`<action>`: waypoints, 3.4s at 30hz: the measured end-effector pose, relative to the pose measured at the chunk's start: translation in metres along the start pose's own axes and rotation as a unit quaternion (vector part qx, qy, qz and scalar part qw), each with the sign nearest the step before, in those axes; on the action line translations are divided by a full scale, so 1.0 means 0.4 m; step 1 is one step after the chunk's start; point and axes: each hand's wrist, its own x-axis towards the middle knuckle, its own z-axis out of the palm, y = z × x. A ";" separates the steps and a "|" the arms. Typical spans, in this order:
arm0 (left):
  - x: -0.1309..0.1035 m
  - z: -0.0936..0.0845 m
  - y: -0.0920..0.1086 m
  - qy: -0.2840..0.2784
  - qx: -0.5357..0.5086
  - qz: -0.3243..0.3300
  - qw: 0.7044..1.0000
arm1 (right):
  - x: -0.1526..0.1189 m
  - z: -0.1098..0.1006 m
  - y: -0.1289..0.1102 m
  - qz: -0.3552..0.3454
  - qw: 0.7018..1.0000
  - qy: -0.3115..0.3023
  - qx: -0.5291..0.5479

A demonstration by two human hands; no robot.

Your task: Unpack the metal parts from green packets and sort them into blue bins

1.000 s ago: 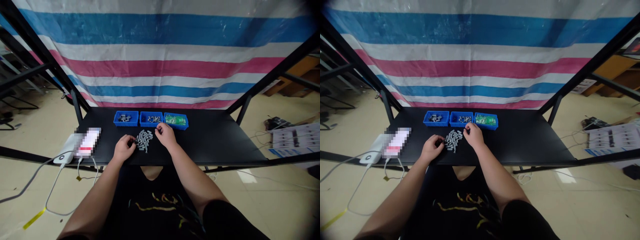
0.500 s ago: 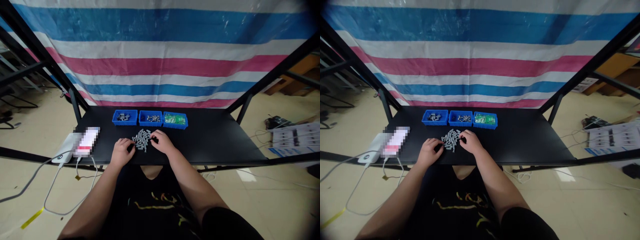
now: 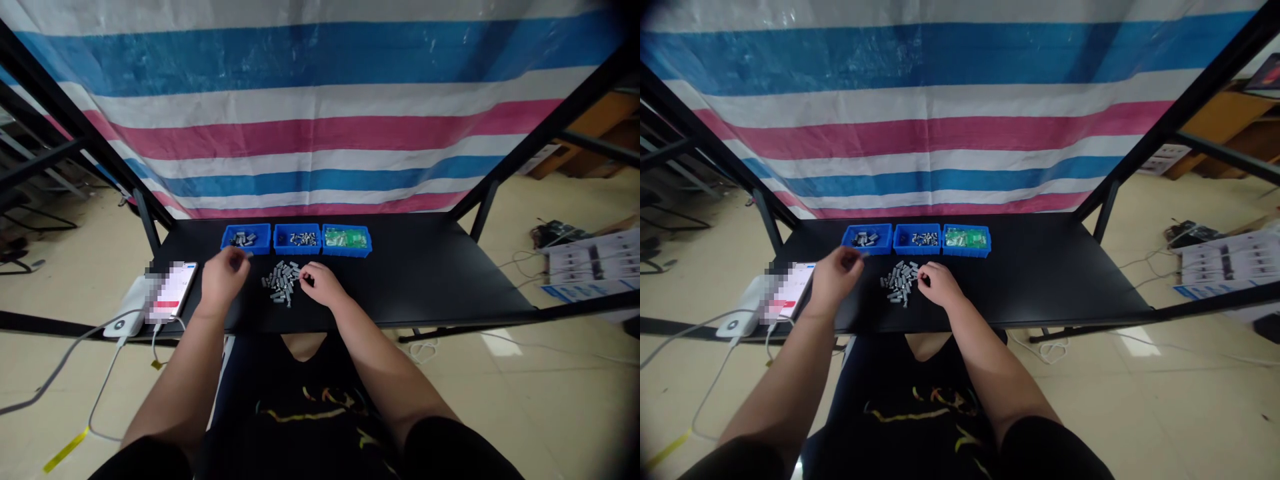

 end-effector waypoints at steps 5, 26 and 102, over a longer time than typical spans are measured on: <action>0.007 0.050 -0.014 0.069 -0.046 0.021 0.996 | 0.000 -0.005 -0.008 0.007 1.000 -0.001 -0.002; -0.033 0.112 -0.031 -0.154 -0.066 0.153 0.974 | 0.001 0.001 -0.001 -0.007 0.998 -0.029 -0.048; -0.098 0.157 -0.061 -0.046 0.026 0.075 0.996 | 0.053 0.004 0.028 0.148 0.973 0.108 -0.138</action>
